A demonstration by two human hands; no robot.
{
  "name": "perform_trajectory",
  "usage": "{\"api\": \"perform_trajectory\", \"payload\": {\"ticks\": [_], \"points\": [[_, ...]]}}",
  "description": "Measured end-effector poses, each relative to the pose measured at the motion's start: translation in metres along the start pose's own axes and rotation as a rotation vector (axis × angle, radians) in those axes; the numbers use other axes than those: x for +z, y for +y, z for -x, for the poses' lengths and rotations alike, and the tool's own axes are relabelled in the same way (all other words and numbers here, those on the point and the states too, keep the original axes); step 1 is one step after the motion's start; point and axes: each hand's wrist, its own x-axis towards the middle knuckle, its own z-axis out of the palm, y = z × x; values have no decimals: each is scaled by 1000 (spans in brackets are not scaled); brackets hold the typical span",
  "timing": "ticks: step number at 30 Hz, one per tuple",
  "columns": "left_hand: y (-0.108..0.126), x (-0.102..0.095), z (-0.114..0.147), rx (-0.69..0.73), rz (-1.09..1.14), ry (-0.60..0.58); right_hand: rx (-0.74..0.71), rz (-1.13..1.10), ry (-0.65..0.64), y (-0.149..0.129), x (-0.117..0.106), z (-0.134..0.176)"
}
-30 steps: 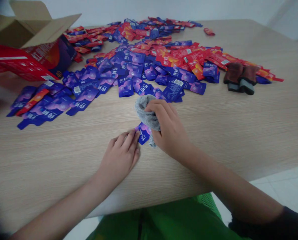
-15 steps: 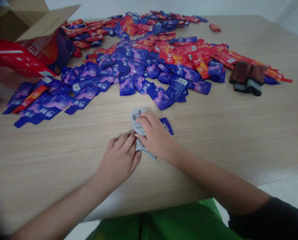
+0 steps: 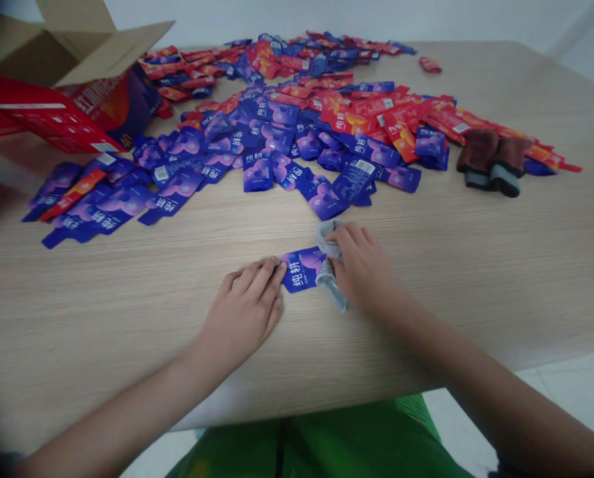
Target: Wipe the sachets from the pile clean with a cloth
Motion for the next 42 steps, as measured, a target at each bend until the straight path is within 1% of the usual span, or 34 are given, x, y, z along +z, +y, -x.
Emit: {"api": "perform_trajectory", "payload": {"ticks": [2,4,7,9,10,12,16,18,21,23,24,26,28,30,33,36,38,40,41,42], "points": [[0,0,0,18,-11,9,-1,-65,56,-6,-1,-4],[1,0,0,22,-20,9,-51,-73,58,-21,5,-7],[1,0,0,17,-27,-15,-148,-3,-49,-44,21,-10],[0,-1,0,18,-28,-22,-153,50,-102,-49,28,-8],[0,0,-1,19,-29,-18,-134,75,-108,-46,30,-5],[-1,0,-1,21,-32,-8,-78,121,-82,-35,28,1],[-1,2,-1,21,-33,3,18,219,-24,-6,13,10],[-1,2,-1,23,-33,5,37,225,-20,0,6,7],[0,2,-1,24,-30,13,2,94,26,-11,4,-6],[0,1,0,22,-26,13,-79,5,28,-28,11,-14],[0,1,0,20,-26,6,-120,-7,7,-37,16,-17],[0,1,0,19,-26,-12,-155,42,-58,-48,26,-19],[0,1,0,20,-29,-12,-126,127,-100,-48,31,-15],[0,1,0,22,-34,3,-63,202,-99,-35,29,-9],[0,1,-1,19,-40,3,39,276,-66,-6,17,0],[0,1,-1,13,-45,-5,101,258,-47,12,4,0],[0,1,-1,14,-48,-2,90,174,13,8,0,-6],[0,1,-1,16,-52,3,15,65,74,-7,2,-15],[0,1,-1,16,-54,1,-41,24,85,-18,6,-19],[1,2,-1,15,-56,-4,-94,5,56,-28,11,-22]]}}
